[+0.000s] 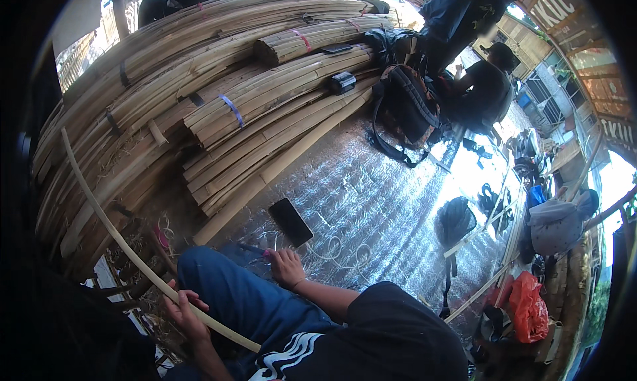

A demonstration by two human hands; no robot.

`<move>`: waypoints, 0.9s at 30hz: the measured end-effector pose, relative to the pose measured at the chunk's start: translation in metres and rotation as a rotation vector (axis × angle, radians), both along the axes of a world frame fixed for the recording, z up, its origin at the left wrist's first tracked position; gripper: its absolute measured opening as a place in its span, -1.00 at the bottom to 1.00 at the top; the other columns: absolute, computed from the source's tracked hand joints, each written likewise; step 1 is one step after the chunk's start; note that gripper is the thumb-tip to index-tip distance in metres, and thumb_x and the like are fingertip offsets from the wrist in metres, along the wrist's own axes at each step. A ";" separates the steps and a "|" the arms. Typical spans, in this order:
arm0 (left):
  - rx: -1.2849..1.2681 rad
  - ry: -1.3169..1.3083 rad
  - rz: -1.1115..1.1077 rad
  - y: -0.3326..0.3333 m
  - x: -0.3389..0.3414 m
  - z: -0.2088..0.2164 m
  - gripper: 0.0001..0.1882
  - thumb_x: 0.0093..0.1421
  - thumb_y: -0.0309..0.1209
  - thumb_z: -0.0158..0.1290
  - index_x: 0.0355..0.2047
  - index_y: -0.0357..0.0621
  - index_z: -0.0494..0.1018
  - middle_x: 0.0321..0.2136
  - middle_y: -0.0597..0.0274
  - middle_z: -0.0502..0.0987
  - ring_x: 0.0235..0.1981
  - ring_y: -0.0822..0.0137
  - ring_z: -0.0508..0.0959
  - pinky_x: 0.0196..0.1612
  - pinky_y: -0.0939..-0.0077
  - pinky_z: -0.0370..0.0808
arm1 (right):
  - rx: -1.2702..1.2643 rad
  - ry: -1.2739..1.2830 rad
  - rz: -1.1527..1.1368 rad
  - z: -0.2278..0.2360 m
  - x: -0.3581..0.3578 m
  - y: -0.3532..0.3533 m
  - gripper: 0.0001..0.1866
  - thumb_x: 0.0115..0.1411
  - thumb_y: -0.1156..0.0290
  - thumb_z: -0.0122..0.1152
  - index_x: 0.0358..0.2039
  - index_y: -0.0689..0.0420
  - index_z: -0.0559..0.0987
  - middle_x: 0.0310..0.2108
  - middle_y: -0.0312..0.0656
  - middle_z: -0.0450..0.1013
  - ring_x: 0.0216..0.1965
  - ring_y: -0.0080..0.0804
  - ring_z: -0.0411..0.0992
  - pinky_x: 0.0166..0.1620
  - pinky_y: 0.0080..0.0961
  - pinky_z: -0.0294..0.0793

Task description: The recorder uses a small knife to shave and smooth a long strip of bamboo while sitting in a workshop.

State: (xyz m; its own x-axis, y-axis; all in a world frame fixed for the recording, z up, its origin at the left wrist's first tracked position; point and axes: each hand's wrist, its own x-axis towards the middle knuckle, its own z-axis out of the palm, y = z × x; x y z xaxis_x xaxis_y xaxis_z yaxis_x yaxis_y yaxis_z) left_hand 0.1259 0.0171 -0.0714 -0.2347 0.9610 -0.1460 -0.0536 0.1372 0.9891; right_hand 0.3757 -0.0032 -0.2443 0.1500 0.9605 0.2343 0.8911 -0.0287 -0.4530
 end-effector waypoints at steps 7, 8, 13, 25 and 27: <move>0.022 -0.507 0.002 -0.022 0.022 -0.023 -0.56 0.34 -0.18 -0.39 0.15 -0.08 0.14 -0.73 0.38 0.08 -0.79 0.59 0.11 -0.83 0.73 0.10 | -0.024 -0.020 -0.019 0.006 0.001 0.001 -0.59 0.12 0.40 -0.01 0.03 0.07 0.36 -0.21 -0.11 0.38 -0.13 -0.11 0.33 -0.06 -0.24 0.28; 0.027 -0.505 -0.003 -0.024 0.026 -0.026 -0.55 0.34 -0.17 -0.40 0.14 -0.09 0.15 -0.72 0.38 0.08 -0.79 0.59 0.09 -0.82 0.74 0.09 | -0.023 -0.022 -0.015 0.002 0.002 0.001 -0.59 0.12 0.40 -0.01 0.03 0.07 0.36 -0.21 -0.11 0.38 -0.13 -0.11 0.33 -0.06 -0.24 0.28; 0.020 -0.440 0.025 -0.033 0.023 -0.023 -0.53 0.33 -0.15 -0.41 0.13 -0.13 0.17 -0.69 0.39 0.11 -0.77 0.59 0.08 -0.80 0.77 0.10 | 0.035 -0.007 0.014 -0.010 -0.005 0.004 -0.59 0.12 0.36 -0.02 0.02 0.05 0.37 -0.22 -0.12 0.38 -0.12 -0.11 0.32 -0.09 -0.21 0.28; 0.126 -0.159 -0.042 -0.030 0.008 -0.033 -0.53 0.34 -0.26 -0.28 0.16 -0.31 0.21 -0.70 0.40 0.23 -0.74 0.61 0.21 -0.67 0.71 0.21 | 0.016 -0.099 0.005 -0.017 0.001 0.001 -0.61 0.09 0.31 0.04 -0.03 0.03 0.37 -0.24 -0.07 0.37 -0.17 -0.01 0.32 -0.12 -0.09 0.26; 0.161 -0.127 -0.043 -0.032 0.016 -0.037 -0.51 0.34 -0.24 -0.25 0.16 -0.32 0.21 -0.70 0.40 0.22 -0.72 0.62 0.21 -0.64 0.72 0.21 | 0.012 -0.112 0.003 -0.017 0.006 0.004 -0.65 0.14 0.30 0.01 -0.05 0.04 0.38 -0.24 -0.06 0.37 -0.17 0.01 0.31 -0.12 -0.08 0.25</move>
